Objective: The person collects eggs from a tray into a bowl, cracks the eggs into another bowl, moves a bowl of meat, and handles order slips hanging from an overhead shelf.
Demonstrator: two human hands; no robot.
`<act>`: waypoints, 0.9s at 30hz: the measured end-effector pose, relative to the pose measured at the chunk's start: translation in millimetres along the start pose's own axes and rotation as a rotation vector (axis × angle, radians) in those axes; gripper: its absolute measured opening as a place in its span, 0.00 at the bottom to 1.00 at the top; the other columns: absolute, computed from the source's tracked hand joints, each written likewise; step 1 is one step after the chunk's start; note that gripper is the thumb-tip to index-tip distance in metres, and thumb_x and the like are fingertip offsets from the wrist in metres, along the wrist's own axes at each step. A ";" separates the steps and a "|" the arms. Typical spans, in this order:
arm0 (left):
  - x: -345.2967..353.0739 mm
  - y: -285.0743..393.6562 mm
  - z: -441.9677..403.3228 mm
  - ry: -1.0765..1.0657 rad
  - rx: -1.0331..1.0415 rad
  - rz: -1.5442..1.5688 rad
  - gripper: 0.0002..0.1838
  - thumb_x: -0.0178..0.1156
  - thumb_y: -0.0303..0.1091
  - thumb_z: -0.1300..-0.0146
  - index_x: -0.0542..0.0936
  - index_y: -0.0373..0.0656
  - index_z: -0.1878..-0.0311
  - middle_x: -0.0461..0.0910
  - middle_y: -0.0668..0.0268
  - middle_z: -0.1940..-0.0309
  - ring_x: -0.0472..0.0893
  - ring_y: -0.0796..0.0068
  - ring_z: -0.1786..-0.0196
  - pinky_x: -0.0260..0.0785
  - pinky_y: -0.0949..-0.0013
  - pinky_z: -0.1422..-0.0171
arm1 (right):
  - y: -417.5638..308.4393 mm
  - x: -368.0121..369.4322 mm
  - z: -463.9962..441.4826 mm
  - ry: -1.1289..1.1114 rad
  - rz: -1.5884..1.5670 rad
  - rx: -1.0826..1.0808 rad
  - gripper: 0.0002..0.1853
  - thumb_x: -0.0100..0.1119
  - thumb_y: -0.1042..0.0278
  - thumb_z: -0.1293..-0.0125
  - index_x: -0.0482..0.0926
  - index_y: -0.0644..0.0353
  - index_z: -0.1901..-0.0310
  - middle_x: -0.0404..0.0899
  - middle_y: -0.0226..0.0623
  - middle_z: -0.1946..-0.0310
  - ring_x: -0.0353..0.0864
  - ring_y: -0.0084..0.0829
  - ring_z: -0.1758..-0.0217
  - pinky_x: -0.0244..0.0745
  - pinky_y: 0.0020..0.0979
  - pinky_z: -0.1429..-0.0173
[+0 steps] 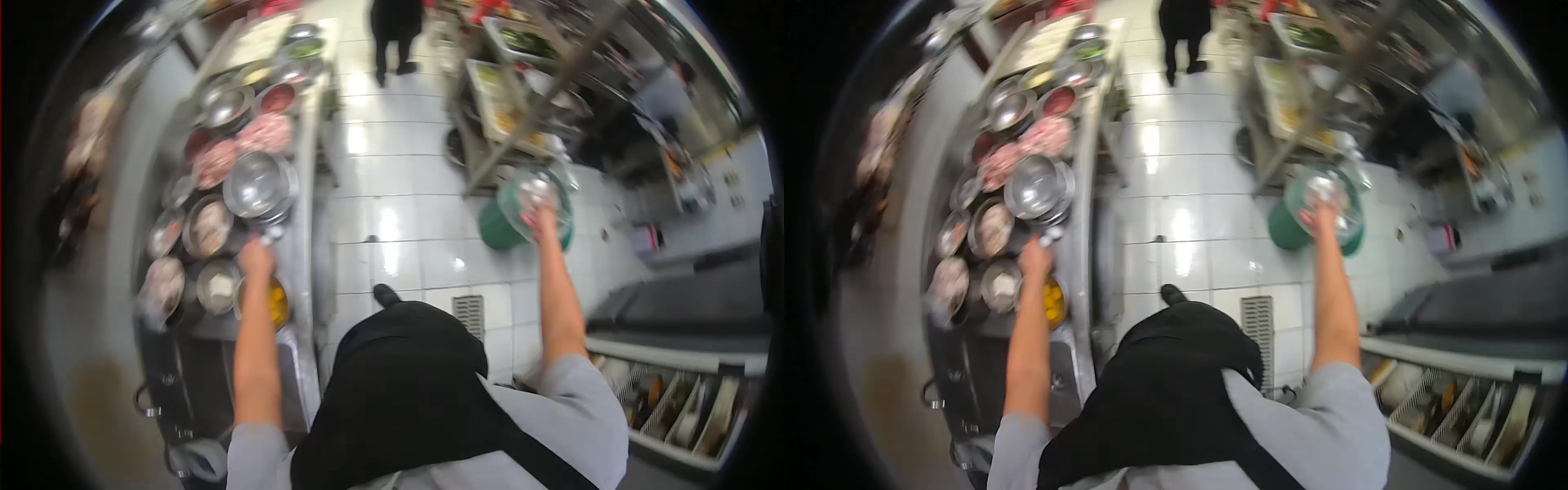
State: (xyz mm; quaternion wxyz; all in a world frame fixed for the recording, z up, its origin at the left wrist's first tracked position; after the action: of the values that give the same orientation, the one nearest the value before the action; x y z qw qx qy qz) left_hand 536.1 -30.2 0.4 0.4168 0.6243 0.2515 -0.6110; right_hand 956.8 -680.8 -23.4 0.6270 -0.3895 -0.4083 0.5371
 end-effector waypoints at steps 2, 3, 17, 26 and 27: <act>0.8 -7.6 -0.3 0.152 0.086 0.012 0.13 0.63 0.35 0.48 0.79 0.38 0.61 0.83 0.48 0.64 0.83 0.46 0.59 0.76 0.50 0.55 | 16.0 19.7 2.0 -0.006 0.285 0.079 0.23 0.50 0.68 0.34 0.64 0.56 0.38 0.74 0.39 0.53 0.81 0.35 0.62 0.82 0.32 0.59; -1.0 -12.2 2.5 0.121 0.028 0.091 0.16 0.65 0.37 0.49 0.79 0.37 0.61 0.82 0.47 0.63 0.82 0.45 0.58 0.75 0.49 0.53 | 18.4 53.0 30.0 -0.069 0.275 0.004 0.22 0.51 0.68 0.33 0.66 0.57 0.38 0.77 0.37 0.54 0.82 0.31 0.62 0.82 0.30 0.60; -47.4 -88.8 200.2 -0.108 -0.154 1.467 0.14 0.54 0.40 0.35 0.82 0.39 0.64 0.81 0.67 0.73 0.76 0.80 0.73 0.66 0.75 0.70 | 91.5 436.9 534.4 -1.574 0.459 -0.844 0.24 0.63 0.72 0.39 0.72 0.60 0.41 0.74 0.46 0.50 0.80 0.44 0.56 0.79 0.34 0.57; 38.3 -181.3 345.1 0.051 -0.661 1.336 0.16 0.60 0.43 0.35 0.81 0.37 0.57 0.81 0.66 0.74 0.74 0.82 0.76 0.65 0.75 0.72 | 201.9 394.1 566.9 -1.707 0.786 -0.857 0.23 0.64 0.70 0.39 0.72 0.61 0.43 0.76 0.48 0.58 0.78 0.47 0.59 0.75 0.41 0.55; 46.3 -185.8 355.9 0.049 -0.689 1.355 0.14 0.61 0.40 0.36 0.81 0.37 0.57 0.81 0.66 0.74 0.74 0.82 0.76 0.65 0.76 0.73 | 198.7 394.8 569.4 -1.672 0.729 -0.959 0.23 0.64 0.70 0.39 0.72 0.61 0.43 0.76 0.48 0.58 0.78 0.47 0.56 0.75 0.41 0.53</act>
State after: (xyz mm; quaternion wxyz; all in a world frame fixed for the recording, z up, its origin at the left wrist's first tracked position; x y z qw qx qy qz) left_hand 192.1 -236.1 -50.8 0.8664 0.4904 -0.0009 -0.0943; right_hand 391.8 -237.1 36.1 -0.2797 -0.2009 -0.7424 0.5747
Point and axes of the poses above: each hand's wrist, its own z-axis away from the middle knuckle, its own x-axis out of the palm, y = z × x, the point moved 8 cm from there along -z, towards the middle knuckle
